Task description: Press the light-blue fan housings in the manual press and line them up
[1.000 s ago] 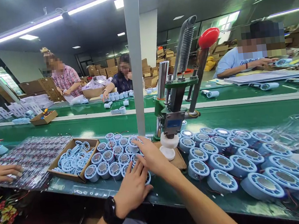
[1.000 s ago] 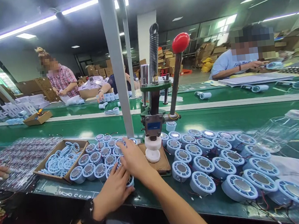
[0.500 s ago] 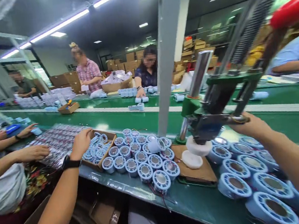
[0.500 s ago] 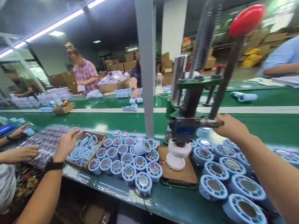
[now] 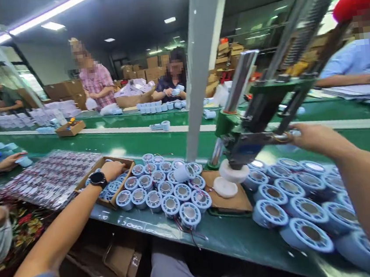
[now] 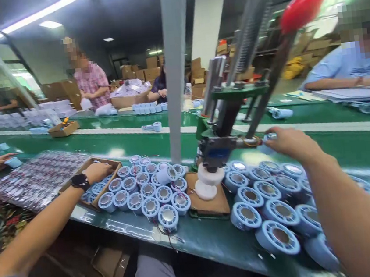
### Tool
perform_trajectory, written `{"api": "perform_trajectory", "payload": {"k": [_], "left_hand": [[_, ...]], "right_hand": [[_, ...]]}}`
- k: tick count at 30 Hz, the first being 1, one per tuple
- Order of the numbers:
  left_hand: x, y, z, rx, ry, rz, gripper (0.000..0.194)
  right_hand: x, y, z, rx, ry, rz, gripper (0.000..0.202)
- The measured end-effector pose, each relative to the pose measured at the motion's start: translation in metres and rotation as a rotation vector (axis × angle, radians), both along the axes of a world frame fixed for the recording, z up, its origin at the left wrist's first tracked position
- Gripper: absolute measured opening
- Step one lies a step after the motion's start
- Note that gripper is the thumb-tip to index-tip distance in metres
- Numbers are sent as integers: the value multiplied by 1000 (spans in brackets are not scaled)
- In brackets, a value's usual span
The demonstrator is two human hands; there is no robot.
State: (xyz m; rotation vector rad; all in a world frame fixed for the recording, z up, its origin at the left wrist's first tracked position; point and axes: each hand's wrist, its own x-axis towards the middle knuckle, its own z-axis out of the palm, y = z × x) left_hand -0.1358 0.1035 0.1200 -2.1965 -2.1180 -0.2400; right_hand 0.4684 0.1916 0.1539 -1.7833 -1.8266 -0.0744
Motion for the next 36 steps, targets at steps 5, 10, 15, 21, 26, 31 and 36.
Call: {"api": "perform_trajectory", "payload": {"k": [5,10,15,21,26,31,36], "left_hand": [[9,7,22,39,9,-7,34],[85,-51,32,260,-377,65,42],[207,-123,-16,-91,-979,-297,41],[288,-133,-64,-436,-1391,-262,47],[294,-127,-71,-345,-1124,-318,41],[288,-130,-72,-228,-770,-455,32],[293,-138,-88,-51,-705,-382,57]], "right_hand": [[3,-133,21,-115,-125,163,35],[-82,-222,-39,-248,-9,703,47],[-133,-220,-94,-276,198,743,53],[-153,-232,-147,48,531,400,67],[-168,-234,-164,106,626,289,47],[-160,-236,-159,114,613,321,43],[-155,-241,-162,95,566,356,53]]}}
